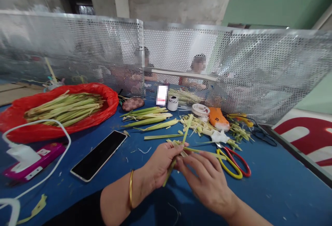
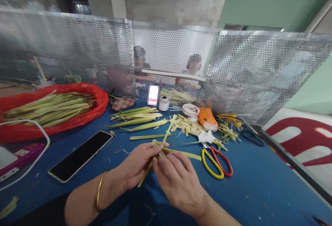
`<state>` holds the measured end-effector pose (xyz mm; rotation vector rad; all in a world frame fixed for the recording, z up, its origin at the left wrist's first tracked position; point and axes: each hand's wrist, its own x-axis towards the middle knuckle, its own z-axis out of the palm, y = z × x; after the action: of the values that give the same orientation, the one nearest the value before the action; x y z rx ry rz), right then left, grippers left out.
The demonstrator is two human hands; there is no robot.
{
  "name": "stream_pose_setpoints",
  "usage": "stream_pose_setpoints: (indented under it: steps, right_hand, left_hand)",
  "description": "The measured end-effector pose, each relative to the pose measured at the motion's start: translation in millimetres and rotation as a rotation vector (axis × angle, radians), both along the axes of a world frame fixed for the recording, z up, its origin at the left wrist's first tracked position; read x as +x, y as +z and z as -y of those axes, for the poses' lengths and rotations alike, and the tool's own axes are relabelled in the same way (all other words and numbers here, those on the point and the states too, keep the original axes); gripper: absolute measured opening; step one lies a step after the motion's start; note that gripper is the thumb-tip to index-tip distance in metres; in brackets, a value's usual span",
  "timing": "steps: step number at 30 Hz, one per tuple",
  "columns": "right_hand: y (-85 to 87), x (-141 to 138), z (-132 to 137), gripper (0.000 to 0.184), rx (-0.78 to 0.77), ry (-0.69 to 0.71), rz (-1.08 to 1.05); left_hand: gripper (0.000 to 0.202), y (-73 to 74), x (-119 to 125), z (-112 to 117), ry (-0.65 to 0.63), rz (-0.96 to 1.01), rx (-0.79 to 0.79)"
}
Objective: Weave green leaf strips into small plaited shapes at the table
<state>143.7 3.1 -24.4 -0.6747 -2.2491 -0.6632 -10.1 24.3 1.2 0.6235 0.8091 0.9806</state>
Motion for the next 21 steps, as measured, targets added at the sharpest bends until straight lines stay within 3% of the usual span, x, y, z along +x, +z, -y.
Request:
stream_pose_setpoints:
  steps: [4,9,16,18,21]
  right_hand:
    - [-4.9,-2.5,1.8,0.028,0.025,0.118,0.132]
    - [1.1,-4.2,-0.1,0.023,-0.080,0.074,-0.012]
    - [-4.1,-9.0,-1.5,0.028,-0.017,0.078,0.305]
    - [-5.2,-8.0,-0.9,0.029,-0.002,0.118,0.243]
    - [-0.6,-5.5,-0.9,0.025,-0.102,0.132,-0.053]
  left_hand:
    - [0.028,-4.5,1.9,2.5,0.017,0.011,-0.027]
    - [0.031,-11.0,1.8,0.5,0.005,0.016,0.030]
    - [0.027,-11.3,3.7,3.4,0.031,0.014,-0.120]
    - [0.029,-11.4,4.8,4.8,0.020,0.004,-0.106]
    - [0.030,-11.6,5.9,5.7,-0.010,-0.064,0.014]
